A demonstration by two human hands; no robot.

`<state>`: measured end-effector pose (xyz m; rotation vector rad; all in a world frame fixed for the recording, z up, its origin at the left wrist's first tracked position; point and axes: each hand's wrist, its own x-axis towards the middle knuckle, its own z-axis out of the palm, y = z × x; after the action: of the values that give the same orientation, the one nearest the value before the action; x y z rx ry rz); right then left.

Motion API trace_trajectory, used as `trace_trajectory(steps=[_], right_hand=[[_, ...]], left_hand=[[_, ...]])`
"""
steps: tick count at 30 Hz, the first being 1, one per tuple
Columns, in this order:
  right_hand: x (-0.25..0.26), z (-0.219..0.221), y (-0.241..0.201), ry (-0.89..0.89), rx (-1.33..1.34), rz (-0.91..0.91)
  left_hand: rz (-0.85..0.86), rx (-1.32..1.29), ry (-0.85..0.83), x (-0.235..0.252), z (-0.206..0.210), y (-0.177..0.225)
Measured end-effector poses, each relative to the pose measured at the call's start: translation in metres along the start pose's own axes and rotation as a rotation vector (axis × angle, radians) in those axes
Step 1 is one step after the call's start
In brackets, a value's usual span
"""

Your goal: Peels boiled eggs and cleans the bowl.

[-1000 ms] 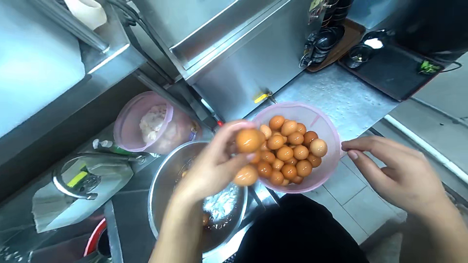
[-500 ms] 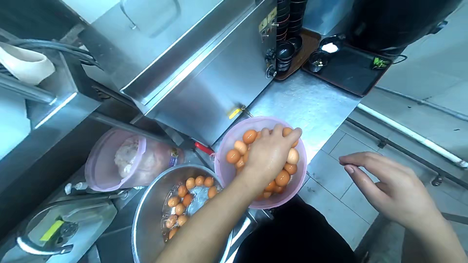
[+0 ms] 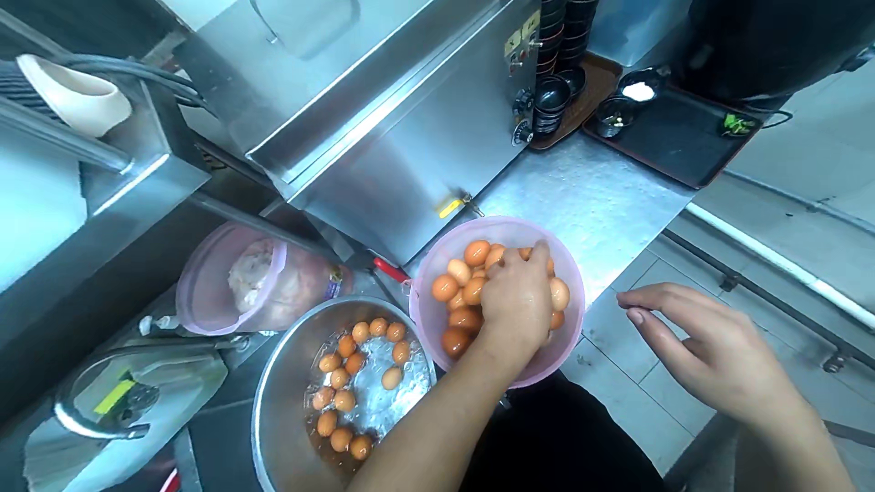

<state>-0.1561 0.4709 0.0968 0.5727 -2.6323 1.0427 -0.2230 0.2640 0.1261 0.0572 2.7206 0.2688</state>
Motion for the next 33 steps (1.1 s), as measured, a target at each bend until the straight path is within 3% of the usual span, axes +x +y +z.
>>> trace_trajectory(steps=[10, 20, 23, 25, 29, 31, 33], right_hand=[[0.005, 0.005, 0.002, -0.033, 0.012, -0.014], [-0.001, 0.006, 0.008, -0.049, -0.019, -0.005], [-0.003, 0.005, 0.009, -0.054, -0.02, 0.003], [-0.003, 0.006, 0.01, -0.063, -0.022, 0.005], [-0.001, 0.012, 0.007, -0.082, -0.017, -0.014], [0.002, 0.015, 0.004, -0.088, -0.018, -0.03], [0.004, 0.017, 0.002, -0.098, -0.01, -0.036]], left_hand=[[0.006, 0.011, -0.133, 0.017, -0.011, 0.005], [0.15, -0.196, 0.105, -0.006, 0.001, -0.04], [0.179, -0.394, 0.22, -0.016, 0.003, -0.067], [0.09, -0.651, 0.208, -0.021, 0.001, -0.083], [-0.142, -1.207, 0.002, -0.033, 0.001, -0.094], [-0.123, -1.322, -0.086, -0.038, 0.003, -0.092], [-0.034, -1.268, -0.138, -0.042, 0.007, -0.087]])
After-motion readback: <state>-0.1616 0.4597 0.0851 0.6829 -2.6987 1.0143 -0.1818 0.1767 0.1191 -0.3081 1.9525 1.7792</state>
